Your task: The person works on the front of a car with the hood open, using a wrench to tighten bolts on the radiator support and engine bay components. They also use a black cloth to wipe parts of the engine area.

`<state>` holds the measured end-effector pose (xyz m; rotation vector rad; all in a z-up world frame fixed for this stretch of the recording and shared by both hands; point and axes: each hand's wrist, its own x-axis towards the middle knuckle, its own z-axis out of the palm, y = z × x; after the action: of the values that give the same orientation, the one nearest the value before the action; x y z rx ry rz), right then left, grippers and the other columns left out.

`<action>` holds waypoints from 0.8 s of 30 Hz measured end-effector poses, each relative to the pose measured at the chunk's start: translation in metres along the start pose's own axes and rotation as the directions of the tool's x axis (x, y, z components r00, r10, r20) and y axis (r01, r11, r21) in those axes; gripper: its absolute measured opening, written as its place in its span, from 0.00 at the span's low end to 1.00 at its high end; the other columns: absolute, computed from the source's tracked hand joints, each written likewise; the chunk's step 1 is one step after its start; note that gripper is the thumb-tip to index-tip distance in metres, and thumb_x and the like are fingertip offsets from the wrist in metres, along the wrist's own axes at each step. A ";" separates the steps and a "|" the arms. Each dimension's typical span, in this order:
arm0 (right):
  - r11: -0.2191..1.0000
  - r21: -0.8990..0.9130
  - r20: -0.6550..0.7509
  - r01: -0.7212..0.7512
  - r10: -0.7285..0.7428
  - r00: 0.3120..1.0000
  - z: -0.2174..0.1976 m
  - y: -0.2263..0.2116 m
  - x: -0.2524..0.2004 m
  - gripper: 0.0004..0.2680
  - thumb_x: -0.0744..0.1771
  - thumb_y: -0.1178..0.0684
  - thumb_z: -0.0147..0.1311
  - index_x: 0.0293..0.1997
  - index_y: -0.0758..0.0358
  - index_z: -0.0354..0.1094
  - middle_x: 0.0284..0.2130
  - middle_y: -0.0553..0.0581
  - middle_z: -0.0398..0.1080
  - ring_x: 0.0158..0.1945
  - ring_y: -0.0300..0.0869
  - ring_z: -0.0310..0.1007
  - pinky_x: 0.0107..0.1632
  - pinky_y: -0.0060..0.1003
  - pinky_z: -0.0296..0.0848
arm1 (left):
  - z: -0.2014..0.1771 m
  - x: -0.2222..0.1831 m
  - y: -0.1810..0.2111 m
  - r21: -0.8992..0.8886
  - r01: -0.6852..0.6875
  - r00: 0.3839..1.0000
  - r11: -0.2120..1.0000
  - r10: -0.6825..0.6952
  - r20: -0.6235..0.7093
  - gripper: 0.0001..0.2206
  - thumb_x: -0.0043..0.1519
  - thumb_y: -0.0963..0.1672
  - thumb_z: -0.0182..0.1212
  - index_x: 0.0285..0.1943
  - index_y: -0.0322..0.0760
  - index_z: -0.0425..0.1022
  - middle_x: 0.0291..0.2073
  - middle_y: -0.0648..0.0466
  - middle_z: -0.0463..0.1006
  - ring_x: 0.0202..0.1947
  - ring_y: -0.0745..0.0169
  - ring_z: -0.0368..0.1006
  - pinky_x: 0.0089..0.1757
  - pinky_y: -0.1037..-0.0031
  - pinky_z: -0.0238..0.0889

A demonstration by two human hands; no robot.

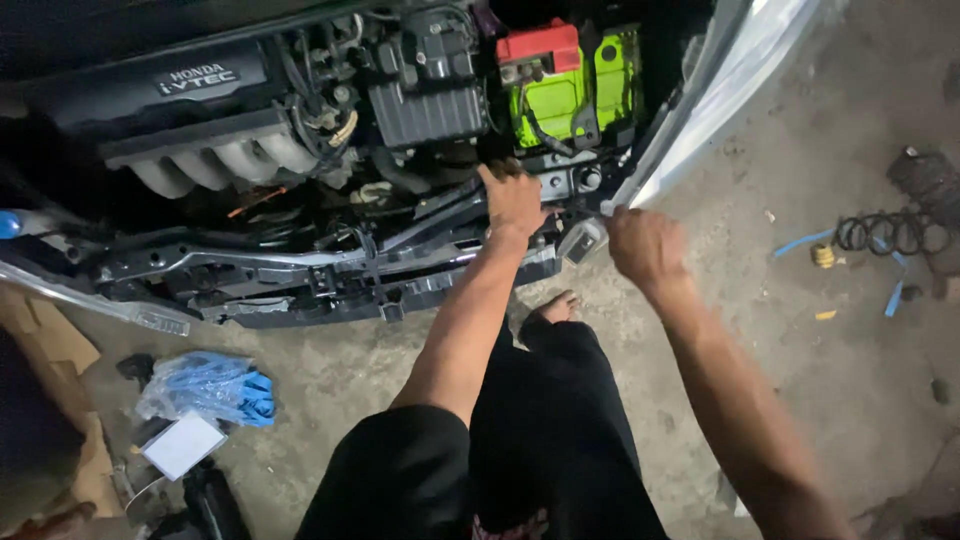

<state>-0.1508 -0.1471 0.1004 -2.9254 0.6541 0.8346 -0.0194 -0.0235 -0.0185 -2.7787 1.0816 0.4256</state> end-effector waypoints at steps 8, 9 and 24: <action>0.986 0.132 0.111 -0.104 0.089 0.990 0.015 0.021 0.018 0.13 0.71 0.47 0.44 0.43 0.60 0.78 0.32 0.62 0.81 0.39 0.59 0.83 0.37 0.56 0.80 | 0.000 -0.003 0.009 0.037 -0.003 0.999 0.999 0.001 0.049 0.30 0.51 0.63 0.67 0.48 0.41 0.83 0.51 0.41 0.81 0.54 0.37 0.76 0.59 0.26 0.45; 0.987 0.099 0.085 -0.124 0.116 0.990 0.012 0.013 0.026 0.12 0.70 0.50 0.45 0.40 0.58 0.80 0.29 0.59 0.81 0.37 0.56 0.84 0.35 0.53 0.81 | 0.002 0.005 0.005 0.072 0.012 0.999 0.997 -0.015 0.042 0.30 0.51 0.62 0.69 0.50 0.41 0.82 0.54 0.39 0.80 0.55 0.34 0.75 0.58 0.24 0.44; 0.983 -0.182 -0.204 -0.025 -0.013 0.979 0.040 0.000 0.019 0.07 0.67 0.55 0.48 0.33 0.52 0.74 0.20 0.50 0.74 0.27 0.45 0.81 0.27 0.39 0.74 | -0.038 -0.014 0.004 0.018 0.046 0.997 0.999 -0.047 0.060 0.28 0.54 0.59 0.68 0.53 0.38 0.81 0.55 0.41 0.80 0.56 0.36 0.76 0.60 0.27 0.47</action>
<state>-0.1561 -0.1491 0.0567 -3.2096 0.6283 0.6299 -0.0240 -0.0259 0.0222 -2.7510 1.0011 0.4893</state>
